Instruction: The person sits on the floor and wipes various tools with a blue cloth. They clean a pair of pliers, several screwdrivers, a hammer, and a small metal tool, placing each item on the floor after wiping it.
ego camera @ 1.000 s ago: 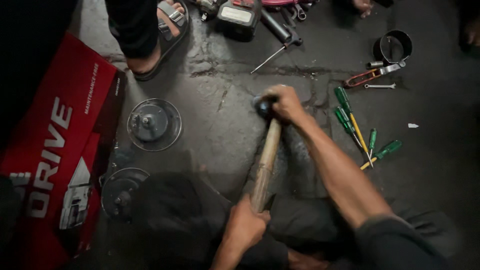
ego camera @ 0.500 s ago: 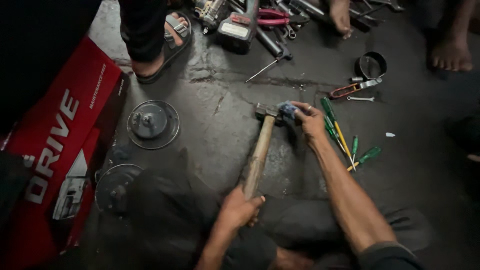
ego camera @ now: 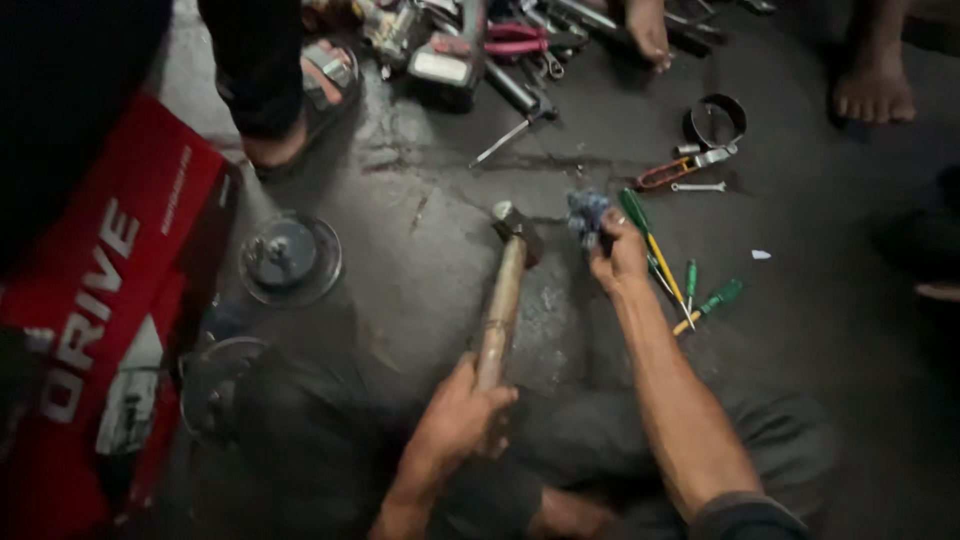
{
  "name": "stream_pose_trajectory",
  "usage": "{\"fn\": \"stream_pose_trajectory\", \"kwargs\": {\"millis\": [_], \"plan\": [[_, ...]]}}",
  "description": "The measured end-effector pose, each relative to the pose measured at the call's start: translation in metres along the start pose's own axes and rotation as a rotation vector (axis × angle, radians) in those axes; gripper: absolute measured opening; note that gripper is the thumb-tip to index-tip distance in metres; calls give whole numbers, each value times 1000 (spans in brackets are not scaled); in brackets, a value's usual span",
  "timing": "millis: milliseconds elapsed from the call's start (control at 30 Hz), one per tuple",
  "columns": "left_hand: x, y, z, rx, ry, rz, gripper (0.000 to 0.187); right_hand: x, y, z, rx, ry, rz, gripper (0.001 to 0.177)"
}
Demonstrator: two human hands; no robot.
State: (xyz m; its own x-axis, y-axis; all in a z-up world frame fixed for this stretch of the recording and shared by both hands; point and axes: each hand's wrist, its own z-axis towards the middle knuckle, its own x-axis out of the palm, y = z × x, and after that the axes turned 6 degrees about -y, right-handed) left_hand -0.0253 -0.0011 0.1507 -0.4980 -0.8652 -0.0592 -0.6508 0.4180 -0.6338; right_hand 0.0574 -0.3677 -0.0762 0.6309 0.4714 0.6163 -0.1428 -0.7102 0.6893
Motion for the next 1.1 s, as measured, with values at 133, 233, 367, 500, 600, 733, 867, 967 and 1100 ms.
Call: {"fn": "stream_pose_trajectory", "kwargs": {"millis": [133, 233, 367, 500, 600, 733, 867, 967, 1100], "plan": [[-11, 9, -41, -25, -194, 199, 60, 51, 18, -41, -163, -1, -305, 22], [-3, 17, -40, 153, -244, 398, 48, 102, 18, -80, -406, 133, -693, 19], [3, 40, -26, 295, -235, 631, 67, 142, 6, -124, -838, 428, -1076, 27], [3, 51, -18, 231, -201, 644, 63, 152, 6, -110, -850, 506, -1211, 29], [7, 50, -21, 268, -212, 647, 65, 144, 2, -78, -626, 419, -1285, 19], [9, 45, -31, 357, -270, 656, 72, 136, -8, -32, -763, 419, -1508, 20], [14, 43, -40, 203, -261, 732, 56, 120, 6, -26, -650, 423, -1609, 24], [20, 45, -38, 252, -319, 757, 70, 105, 31, -51, -555, 196, -1404, 20], [18, 60, -17, 389, -310, 563, 71, 76, 41, -91, -568, 116, -1199, 16]]}}
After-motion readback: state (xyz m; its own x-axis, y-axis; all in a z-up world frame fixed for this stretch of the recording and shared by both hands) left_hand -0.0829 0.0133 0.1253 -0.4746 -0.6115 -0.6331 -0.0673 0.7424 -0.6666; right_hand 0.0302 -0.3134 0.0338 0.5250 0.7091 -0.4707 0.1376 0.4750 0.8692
